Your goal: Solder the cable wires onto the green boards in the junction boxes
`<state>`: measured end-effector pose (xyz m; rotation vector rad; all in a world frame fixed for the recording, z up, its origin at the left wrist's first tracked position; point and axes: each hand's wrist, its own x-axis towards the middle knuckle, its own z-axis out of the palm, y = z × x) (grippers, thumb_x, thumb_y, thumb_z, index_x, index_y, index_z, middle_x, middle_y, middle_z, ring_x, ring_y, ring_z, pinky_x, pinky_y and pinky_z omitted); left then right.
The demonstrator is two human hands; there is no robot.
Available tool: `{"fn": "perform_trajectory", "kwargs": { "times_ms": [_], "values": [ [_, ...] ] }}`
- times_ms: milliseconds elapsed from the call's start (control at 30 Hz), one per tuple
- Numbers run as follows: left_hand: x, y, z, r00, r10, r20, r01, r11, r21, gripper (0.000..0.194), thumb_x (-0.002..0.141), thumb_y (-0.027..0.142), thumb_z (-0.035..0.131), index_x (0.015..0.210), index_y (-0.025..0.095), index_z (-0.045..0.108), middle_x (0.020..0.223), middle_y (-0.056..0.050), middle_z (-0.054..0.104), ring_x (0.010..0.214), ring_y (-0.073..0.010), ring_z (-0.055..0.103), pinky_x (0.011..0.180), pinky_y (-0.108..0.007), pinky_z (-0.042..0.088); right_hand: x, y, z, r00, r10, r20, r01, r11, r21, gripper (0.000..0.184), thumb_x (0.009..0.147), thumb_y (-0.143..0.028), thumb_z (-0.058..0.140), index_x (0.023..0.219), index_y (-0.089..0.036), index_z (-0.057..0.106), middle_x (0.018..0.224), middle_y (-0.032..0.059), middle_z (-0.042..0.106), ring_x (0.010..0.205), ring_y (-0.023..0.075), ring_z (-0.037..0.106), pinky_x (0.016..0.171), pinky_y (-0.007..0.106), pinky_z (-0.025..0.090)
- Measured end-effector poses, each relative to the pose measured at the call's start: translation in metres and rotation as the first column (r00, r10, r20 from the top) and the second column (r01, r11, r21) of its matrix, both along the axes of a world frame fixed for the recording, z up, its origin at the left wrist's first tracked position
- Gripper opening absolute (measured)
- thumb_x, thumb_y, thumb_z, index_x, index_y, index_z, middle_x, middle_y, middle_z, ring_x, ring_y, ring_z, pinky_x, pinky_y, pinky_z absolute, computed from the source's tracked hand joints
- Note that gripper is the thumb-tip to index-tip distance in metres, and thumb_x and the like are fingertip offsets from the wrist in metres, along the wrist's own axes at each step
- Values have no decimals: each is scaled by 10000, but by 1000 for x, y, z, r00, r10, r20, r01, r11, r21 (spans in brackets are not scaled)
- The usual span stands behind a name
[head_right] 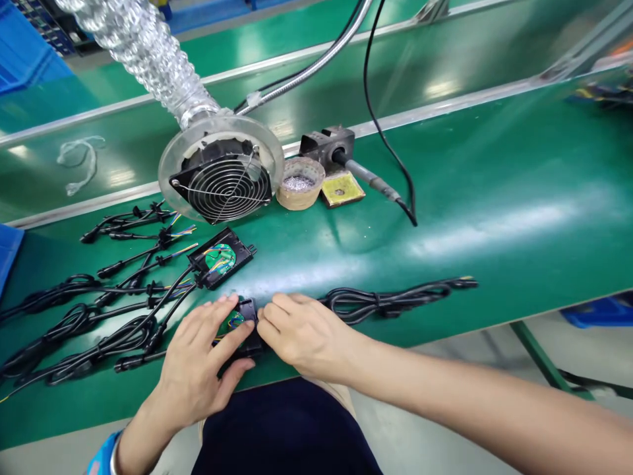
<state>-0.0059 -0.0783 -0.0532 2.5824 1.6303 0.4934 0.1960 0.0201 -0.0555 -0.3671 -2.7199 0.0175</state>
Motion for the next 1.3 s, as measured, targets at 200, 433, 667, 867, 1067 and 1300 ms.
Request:
{"fn": "perform_trajectory", "kwargs": {
  "times_ms": [200, 433, 667, 867, 1067, 1300],
  "values": [
    [6, -2, 7, 999, 40, -6, -40, 999, -4, 371, 887, 346, 607, 1226, 195, 620, 1429, -191, 500, 1302, -329, 497, 1047, -523, 427, -5, -13, 1, 990, -70, 122, 63, 996, 67, 200, 880, -67, 446, 789, -144, 607, 691, 68, 577, 662, 214, 515, 558, 318, 383],
    [16, -23, -1, 986, 106, -128, -82, 981, 177, 329, 927, 136, 518, 1237, 72, 607, 1244, -112, 679, 1188, -229, 594, 1073, -376, 400, -2, -16, -10, 995, -98, -5, 99, 995, 35, 261, 895, -42, 406, 902, -88, 662, 754, 85, 590, 704, 213, 481, 631, 329, 390],
    [19, -16, 3, 965, 63, -255, -55, 998, 37, 428, 901, 138, 432, 1287, 2, 557, 1352, -197, 589, 1243, -290, 566, 1060, -428, 430, 7, -3, -15, 997, -69, -46, 60, 984, -166, 275, 931, -70, 411, 897, -121, 679, 751, 60, 570, 718, 191, 442, 647, 324, 353],
    [8, -18, 14, 998, 45, -40, -45, 999, 9, 393, 849, 163, 496, 1211, 66, 615, 1224, -157, 679, 1122, -284, 629, 985, -442, 510, -39, 20, 50, 999, 7, 42, 4, 970, -242, 206, 916, -190, 539, 748, -169, 658, 760, 57, 609, 741, 181, 499, 670, 318, 385],
    [0, -26, 17, 989, 107, 100, -94, 987, -134, 359, 848, 297, 585, 1169, 141, 623, 1042, -125, 696, 980, -284, 648, 862, -432, 560, -162, 8, 68, 925, 274, 262, -206, 943, -260, 117, 899, -126, 563, 860, -136, 673, 881, 101, 647, 887, 226, 585, 564, 280, 421],
    [-16, -28, 7, 976, 153, 156, -134, 983, -129, 665, 876, 581, 512, 1348, 116, 461, 1230, -213, 573, 1130, -364, 564, 907, -556, 513, -195, 3, 65, 926, 305, 223, -253, 939, -235, 188, 915, -96, 444, 945, -137, 625, 996, 88, 596, 671, 172, 597, 468, 276, 384]
  ]
}}
